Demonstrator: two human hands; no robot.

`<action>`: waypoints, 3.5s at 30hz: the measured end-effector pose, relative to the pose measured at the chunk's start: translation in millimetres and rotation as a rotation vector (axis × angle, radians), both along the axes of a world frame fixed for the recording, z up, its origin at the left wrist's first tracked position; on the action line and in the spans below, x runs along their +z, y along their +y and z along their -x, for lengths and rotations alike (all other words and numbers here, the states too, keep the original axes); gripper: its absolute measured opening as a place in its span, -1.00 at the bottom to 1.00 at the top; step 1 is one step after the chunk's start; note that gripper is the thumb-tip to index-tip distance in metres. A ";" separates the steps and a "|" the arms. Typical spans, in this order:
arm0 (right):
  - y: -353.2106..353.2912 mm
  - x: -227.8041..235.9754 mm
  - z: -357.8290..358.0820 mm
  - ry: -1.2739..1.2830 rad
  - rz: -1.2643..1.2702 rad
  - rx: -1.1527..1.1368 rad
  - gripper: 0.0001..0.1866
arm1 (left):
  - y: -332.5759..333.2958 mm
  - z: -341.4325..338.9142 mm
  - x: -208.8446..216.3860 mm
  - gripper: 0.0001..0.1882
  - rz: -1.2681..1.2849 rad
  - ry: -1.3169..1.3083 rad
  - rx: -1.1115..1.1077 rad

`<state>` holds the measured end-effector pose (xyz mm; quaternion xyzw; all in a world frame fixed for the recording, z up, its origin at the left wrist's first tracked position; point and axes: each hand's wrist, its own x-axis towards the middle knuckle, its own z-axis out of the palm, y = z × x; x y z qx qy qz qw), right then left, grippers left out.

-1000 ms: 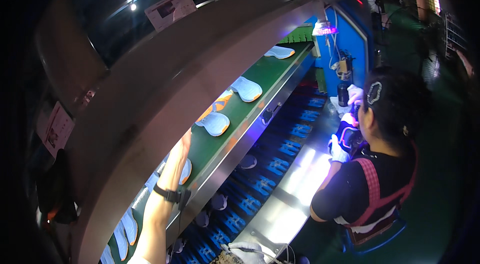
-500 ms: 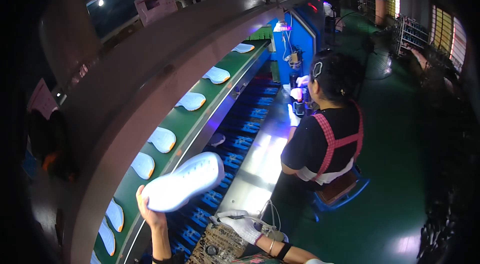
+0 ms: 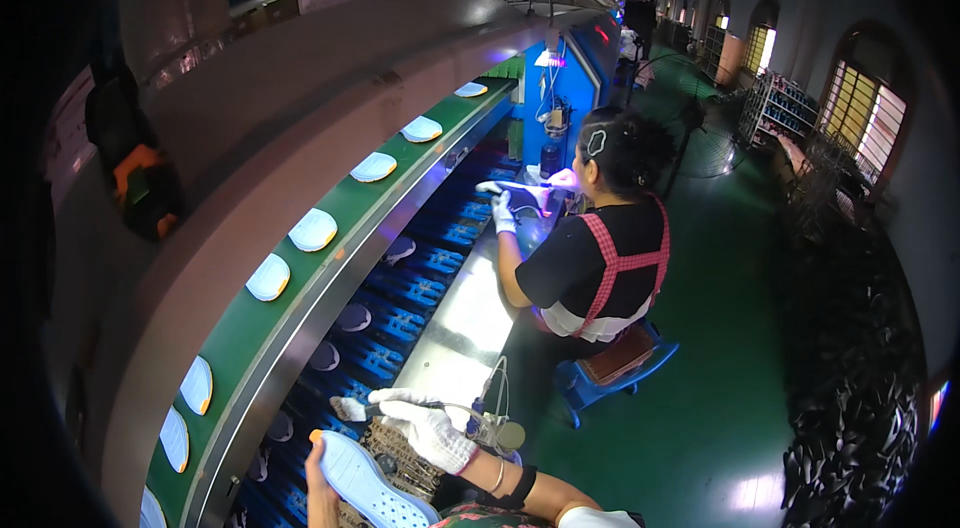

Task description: The recorder uses a brush to apply glue to the bottom of blue shoe soles on a factory assembly line.

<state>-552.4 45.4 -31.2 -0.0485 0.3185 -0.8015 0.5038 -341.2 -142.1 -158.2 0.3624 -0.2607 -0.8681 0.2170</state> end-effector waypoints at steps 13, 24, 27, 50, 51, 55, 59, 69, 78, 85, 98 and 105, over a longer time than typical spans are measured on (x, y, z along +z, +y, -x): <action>-22.7 29.1 -40.0 0.571 -0.083 0.275 -0.70 | 94.4 -8.4 11.1 0.17 -0.310 0.368 -0.094; -35.5 17.3 -46.2 0.712 -0.102 0.271 -0.73 | 61.6 21.2 58.7 0.08 -0.331 0.448 0.171; -39.5 17.9 -33.4 0.968 -0.120 0.170 -0.74 | 52.3 32.7 67.3 0.03 -0.331 0.465 0.173; -73.9 25.2 -41.4 1.884 -0.067 -0.043 -0.66 | 60.9 40.8 94.0 0.13 0.154 0.210 0.077; -79.0 41.7 -43.5 1.942 0.053 -0.029 -0.68 | 57.8 38.2 92.1 0.13 0.129 0.215 0.062; -90.7 62.2 -36.0 1.686 0.211 -0.050 -0.63 | 51.4 30.1 85.9 0.14 0.119 0.244 0.068; -90.5 48.4 -42.1 1.751 0.096 -0.070 -0.64 | 51.2 26.6 76.8 0.12 0.139 0.238 0.101; -80.7 35.5 -46.5 1.728 0.217 -0.011 -0.63 | 53.3 18.3 77.5 0.13 0.050 0.249 0.082; -88.9 38.9 -37.7 1.619 0.247 -0.052 -0.67 | 38.6 8.5 53.3 -0.31 -0.149 0.602 0.166; -89.9 32.9 -44.5 1.386 0.413 0.106 -0.76 | 34.4 -8.2 34.5 0.19 0.096 0.258 0.106; -76.3 19.6 -53.9 1.698 0.403 0.065 -0.74 | 8.6 -4.0 53.8 0.35 0.139 0.341 0.028; -72.1 14.2 -53.4 1.463 0.365 0.145 -0.78 | -1.9 -4.3 51.5 0.42 0.009 0.626 -0.008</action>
